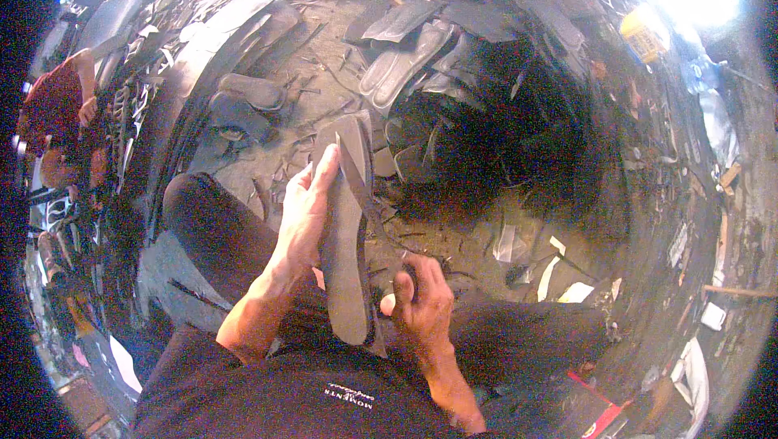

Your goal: The person sits on the floor and uses a knife to trim the edges of black rubber shoe insoles. They repeatedly pick up insoles, cut along the perimeter, and place the trimmed pieces aside.

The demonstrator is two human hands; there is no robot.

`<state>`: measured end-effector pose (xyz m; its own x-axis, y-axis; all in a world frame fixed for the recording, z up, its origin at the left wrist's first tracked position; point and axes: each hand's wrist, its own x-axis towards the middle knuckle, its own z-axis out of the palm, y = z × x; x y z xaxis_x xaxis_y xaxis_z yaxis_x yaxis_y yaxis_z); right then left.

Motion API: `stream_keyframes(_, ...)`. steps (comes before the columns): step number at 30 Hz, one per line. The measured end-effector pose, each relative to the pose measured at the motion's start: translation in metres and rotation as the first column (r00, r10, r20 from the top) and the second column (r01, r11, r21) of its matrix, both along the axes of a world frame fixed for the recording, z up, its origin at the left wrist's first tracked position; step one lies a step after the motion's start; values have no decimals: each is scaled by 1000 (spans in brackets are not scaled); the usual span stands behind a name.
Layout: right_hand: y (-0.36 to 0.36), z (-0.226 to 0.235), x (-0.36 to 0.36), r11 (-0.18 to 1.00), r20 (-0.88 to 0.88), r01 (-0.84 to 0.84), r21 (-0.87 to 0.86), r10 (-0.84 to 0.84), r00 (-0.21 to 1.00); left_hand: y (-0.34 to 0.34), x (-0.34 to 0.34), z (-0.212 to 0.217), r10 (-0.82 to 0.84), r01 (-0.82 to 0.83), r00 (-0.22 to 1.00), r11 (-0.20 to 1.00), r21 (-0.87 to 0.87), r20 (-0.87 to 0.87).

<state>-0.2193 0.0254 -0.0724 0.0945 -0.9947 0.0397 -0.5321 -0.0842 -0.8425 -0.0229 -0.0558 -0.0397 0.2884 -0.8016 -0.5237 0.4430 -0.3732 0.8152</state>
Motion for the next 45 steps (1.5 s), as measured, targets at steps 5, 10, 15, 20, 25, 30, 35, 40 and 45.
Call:
stream_keyframes(5,-13,-8,0,990,-31,47,-132,-51,998,16,-11,15,-181,182,983,983,-19,37)
stream_keyframes(10,-71,32,-21,966,211,45,254,-101,972,32,1,16,-611,606,791,779,-163,23)
stream_keyframes(15,-47,46,-35,989,110,-114,95,103,988,8,33,22,-515,527,850,836,-156,113)
stream_keyframes(20,-45,58,-55,961,65,-227,157,220,973,9,47,28,-613,637,771,750,-179,172)
stream_keyframes(25,-50,67,-65,887,88,-360,290,350,932,12,37,40,-832,824,554,553,-122,-28)
stream_keyframes(30,-61,42,-37,838,243,-402,370,330,912,27,7,28,-884,967,244,189,-173,398)
stream_keyframes(35,-54,54,-55,845,334,-202,495,29,942,-5,66,11,418,-393,908,856,-336,3)
stream_keyframes(40,-43,25,-9,943,273,-212,255,140,952,12,30,-18,169,-181,983,954,-240,-70)
stream_keyframes(45,-25,32,17,981,135,-97,169,74,988,11,0,-5,216,-272,935,945,-180,-280)
